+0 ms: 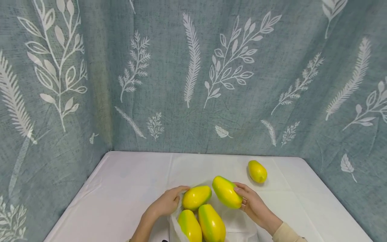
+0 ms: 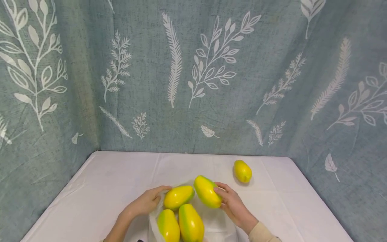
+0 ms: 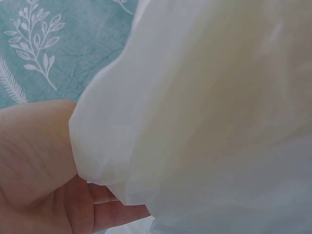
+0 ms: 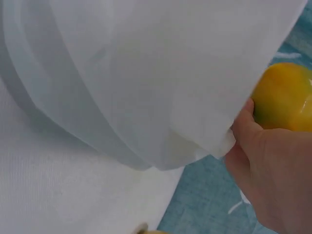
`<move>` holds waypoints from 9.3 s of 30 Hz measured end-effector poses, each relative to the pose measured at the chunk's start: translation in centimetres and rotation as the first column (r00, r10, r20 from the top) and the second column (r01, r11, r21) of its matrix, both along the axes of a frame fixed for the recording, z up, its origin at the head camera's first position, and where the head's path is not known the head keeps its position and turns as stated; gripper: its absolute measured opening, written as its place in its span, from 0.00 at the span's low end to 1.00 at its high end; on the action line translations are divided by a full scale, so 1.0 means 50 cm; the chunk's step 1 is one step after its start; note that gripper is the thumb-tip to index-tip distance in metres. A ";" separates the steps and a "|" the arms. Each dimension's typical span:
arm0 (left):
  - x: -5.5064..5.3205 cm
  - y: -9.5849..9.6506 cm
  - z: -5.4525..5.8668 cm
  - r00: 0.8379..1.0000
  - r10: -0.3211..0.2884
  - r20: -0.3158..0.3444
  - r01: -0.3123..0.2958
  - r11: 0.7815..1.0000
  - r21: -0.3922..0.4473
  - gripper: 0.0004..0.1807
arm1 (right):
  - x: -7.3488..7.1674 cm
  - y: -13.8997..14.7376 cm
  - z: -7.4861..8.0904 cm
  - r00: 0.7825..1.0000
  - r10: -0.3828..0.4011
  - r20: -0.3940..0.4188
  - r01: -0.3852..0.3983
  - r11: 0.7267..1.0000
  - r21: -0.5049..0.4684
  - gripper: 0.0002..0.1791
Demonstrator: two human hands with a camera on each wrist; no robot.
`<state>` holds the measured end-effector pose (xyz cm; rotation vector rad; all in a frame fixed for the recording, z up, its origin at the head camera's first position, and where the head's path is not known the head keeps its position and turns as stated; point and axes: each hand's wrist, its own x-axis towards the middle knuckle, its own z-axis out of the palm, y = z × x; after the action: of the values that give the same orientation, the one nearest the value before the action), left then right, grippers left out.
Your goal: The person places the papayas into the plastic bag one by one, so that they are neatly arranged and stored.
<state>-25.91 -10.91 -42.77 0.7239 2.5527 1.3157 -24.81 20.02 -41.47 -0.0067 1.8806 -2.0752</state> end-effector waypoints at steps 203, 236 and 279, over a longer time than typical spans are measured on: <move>-0.002 0.004 -0.007 1.000 0.017 0.024 -0.017 1.000 -0.007 0.24 | -0.089 0.216 0.002 0.965 -0.260 0.036 0.247 0.946 0.208 0.37; 0.005 0.002 0.002 0.999 0.028 0.040 -0.028 1.000 0.001 0.24 | -0.144 0.231 -0.027 0.921 -0.388 0.040 0.366 0.894 0.259 0.42; 0.003 0.004 0.001 0.999 0.028 0.042 -0.028 1.000 -0.013 0.24 | -0.211 0.212 -0.042 0.925 -0.347 0.154 0.318 0.930 0.184 0.46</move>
<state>-25.76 -10.70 -42.73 0.6531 2.5446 1.3076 -35.38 30.60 -43.57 0.5626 2.0326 -2.0408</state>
